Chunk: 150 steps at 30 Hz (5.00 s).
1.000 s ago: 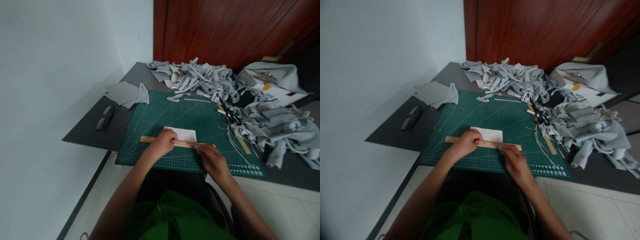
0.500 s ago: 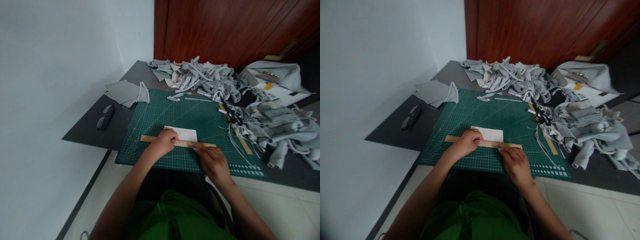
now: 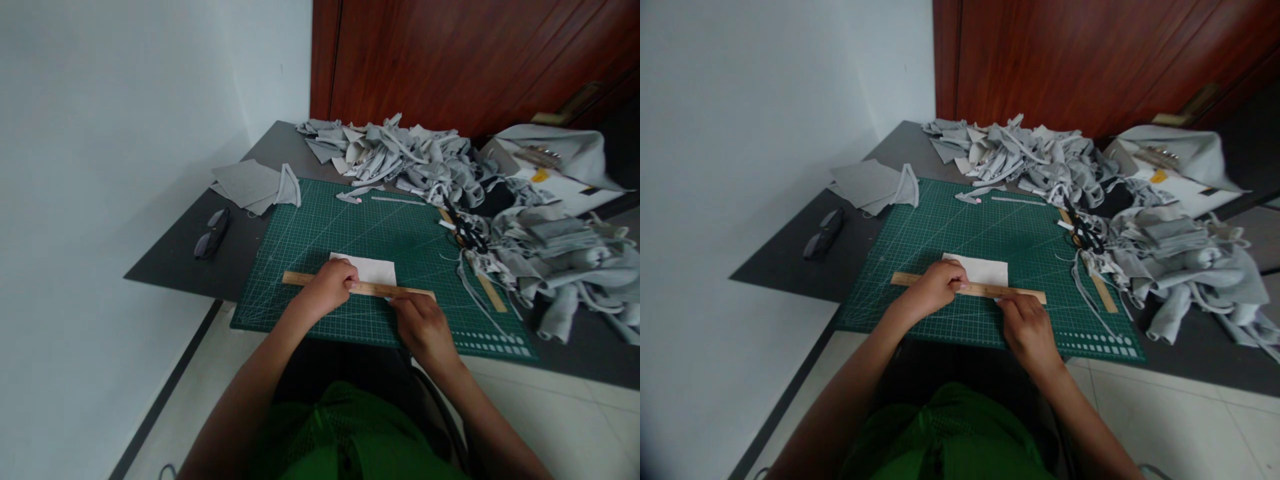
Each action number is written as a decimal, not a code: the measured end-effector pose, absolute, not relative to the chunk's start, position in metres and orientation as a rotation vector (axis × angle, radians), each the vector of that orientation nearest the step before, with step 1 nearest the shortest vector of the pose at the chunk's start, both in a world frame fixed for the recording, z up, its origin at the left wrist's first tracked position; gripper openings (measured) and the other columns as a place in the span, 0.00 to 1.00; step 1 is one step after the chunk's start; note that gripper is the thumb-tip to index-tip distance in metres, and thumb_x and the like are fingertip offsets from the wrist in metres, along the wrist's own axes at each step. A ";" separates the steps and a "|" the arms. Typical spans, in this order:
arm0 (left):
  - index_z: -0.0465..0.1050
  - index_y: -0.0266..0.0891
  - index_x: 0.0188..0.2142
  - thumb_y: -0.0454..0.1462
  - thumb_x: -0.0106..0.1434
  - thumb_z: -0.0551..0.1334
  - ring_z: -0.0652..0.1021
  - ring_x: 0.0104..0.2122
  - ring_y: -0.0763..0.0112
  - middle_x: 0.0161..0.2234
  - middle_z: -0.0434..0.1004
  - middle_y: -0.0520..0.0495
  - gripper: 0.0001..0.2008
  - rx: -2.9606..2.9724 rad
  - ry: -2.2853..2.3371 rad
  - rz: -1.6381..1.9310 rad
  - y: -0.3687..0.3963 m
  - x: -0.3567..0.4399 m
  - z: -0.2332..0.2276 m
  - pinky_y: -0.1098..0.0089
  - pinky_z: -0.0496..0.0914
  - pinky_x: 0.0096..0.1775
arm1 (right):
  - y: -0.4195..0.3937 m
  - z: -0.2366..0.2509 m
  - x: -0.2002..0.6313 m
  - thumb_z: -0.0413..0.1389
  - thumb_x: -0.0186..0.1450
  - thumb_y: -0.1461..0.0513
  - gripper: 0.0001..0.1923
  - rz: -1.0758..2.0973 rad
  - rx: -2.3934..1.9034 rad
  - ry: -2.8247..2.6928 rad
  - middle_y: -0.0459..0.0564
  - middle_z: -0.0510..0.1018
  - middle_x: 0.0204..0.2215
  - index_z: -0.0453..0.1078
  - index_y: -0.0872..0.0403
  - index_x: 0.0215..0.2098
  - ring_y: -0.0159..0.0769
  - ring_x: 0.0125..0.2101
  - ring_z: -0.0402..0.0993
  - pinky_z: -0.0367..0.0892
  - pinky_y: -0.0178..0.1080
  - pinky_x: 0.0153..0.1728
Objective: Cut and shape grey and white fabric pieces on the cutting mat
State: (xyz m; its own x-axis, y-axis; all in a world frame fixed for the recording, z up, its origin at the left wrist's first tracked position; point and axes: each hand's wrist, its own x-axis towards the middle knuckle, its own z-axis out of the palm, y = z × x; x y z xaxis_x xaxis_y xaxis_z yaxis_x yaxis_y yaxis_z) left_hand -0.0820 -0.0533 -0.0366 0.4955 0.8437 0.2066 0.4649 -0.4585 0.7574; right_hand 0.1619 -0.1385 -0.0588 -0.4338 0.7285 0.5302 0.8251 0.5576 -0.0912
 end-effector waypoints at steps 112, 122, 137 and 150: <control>0.80 0.30 0.44 0.43 0.72 0.61 0.76 0.47 0.45 0.42 0.77 0.33 0.16 2.558 1.917 0.339 -0.127 -0.008 -0.022 0.49 0.73 0.46 | -0.079 -0.023 0.207 0.56 0.65 0.60 0.04 0.883 -1.657 -2.157 0.42 0.78 0.24 0.74 0.47 0.35 0.39 0.28 0.74 0.62 0.37 0.29; 0.75 0.30 0.49 0.69 0.57 0.63 0.64 0.68 0.31 0.62 0.69 0.20 0.43 2.552 1.716 0.576 -0.105 -0.027 -0.038 0.39 0.61 0.66 | -0.080 -0.026 0.206 0.57 0.63 0.59 0.04 0.898 -1.672 -2.140 0.43 0.79 0.25 0.75 0.47 0.35 0.41 0.28 0.76 0.65 0.38 0.30; 0.66 0.21 0.63 0.70 0.60 0.59 0.61 0.69 0.30 0.66 0.63 0.15 0.54 2.501 1.778 0.576 -0.104 -0.024 -0.045 0.38 0.55 0.68 | -0.087 -0.028 0.203 0.57 0.63 0.61 0.05 0.679 -1.632 -2.220 0.47 0.82 0.28 0.75 0.47 0.35 0.42 0.29 0.78 0.67 0.40 0.32; 0.65 0.23 0.64 0.66 0.60 0.63 0.58 0.71 0.31 0.65 0.66 0.20 0.51 2.550 1.730 0.638 -0.107 -0.024 -0.042 0.38 0.52 0.70 | -0.090 -0.025 0.206 0.55 0.68 0.58 0.06 0.696 -1.698 -2.295 0.47 0.80 0.29 0.73 0.47 0.34 0.42 0.29 0.77 0.65 0.40 0.31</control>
State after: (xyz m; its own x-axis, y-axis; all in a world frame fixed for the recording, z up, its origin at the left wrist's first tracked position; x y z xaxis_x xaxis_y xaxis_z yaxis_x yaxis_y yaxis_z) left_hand -0.0243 -0.1069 -0.0424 0.3135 0.8899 0.3314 0.8920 -0.3957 0.2185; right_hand 0.2064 -0.0901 -0.0249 -0.3182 0.9412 -0.1133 0.8456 0.2278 -0.4827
